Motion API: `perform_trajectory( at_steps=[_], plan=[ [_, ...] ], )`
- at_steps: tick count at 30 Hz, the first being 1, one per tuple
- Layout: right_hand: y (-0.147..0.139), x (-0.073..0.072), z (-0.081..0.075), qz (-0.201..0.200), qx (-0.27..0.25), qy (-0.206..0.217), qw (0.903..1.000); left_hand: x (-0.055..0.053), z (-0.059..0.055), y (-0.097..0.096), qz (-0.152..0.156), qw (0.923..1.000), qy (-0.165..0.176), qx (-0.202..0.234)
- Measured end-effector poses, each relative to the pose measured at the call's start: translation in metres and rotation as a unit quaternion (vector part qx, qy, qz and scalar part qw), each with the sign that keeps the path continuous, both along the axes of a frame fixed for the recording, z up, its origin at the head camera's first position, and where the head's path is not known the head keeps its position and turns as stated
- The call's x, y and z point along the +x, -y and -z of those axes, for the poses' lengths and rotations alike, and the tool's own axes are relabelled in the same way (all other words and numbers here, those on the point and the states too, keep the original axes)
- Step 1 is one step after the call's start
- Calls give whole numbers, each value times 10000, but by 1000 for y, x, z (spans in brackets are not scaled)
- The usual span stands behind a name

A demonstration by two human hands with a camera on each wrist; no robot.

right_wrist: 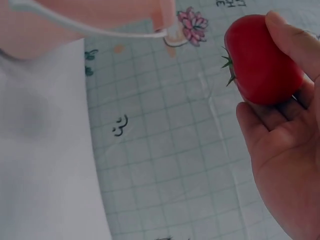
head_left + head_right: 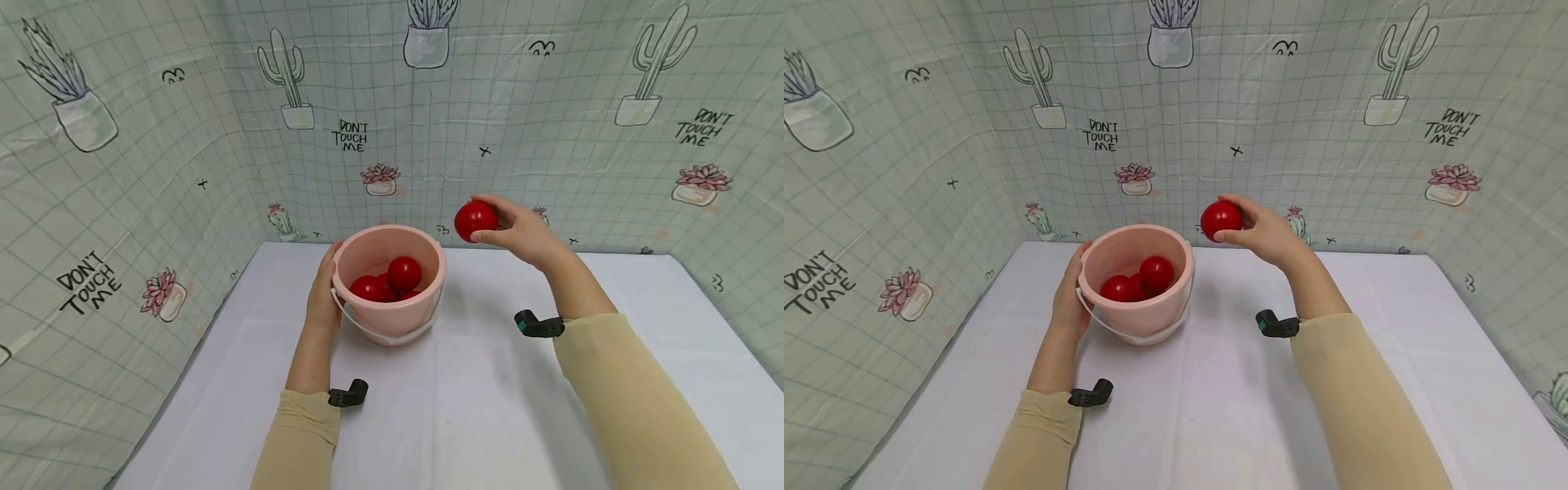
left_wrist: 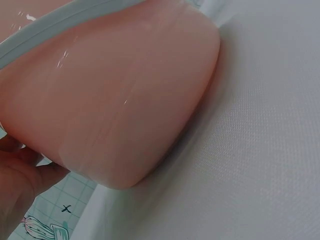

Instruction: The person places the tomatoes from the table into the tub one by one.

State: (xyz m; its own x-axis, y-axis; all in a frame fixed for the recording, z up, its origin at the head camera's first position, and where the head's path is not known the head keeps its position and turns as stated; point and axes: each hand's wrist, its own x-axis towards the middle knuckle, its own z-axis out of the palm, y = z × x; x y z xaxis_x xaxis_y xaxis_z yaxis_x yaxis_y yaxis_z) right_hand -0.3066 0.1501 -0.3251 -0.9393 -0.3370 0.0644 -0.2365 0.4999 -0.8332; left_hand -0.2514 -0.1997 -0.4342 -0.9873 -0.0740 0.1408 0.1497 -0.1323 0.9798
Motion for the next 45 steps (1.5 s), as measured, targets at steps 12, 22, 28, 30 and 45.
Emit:
perform_trajectory(
  at_steps=[12, 22, 28, 30, 45],
  plan=[
    [46, -14, -19, -446, 495, 1, 9978, 0, -1, 0, 5, 10000, 44, -16],
    [87, -22, -19, -1198, 695, 209, 9901, 1, 0, 2, 11, 10000, -5, 60],
    [108, -26, -22, -1481, 1305, 208, 9801, 4, -7, 2, 124, 9999, 50, 62],
    [115, -26, -23, -1573, 1554, 227, 9750, 3, -7, 2, 151, 9998, 82, 57],
    [149, -28, -12, -2542, 2234, 1015, 9355, -1, -1, 3, -40, 9999, 89, -95]
  ],
)
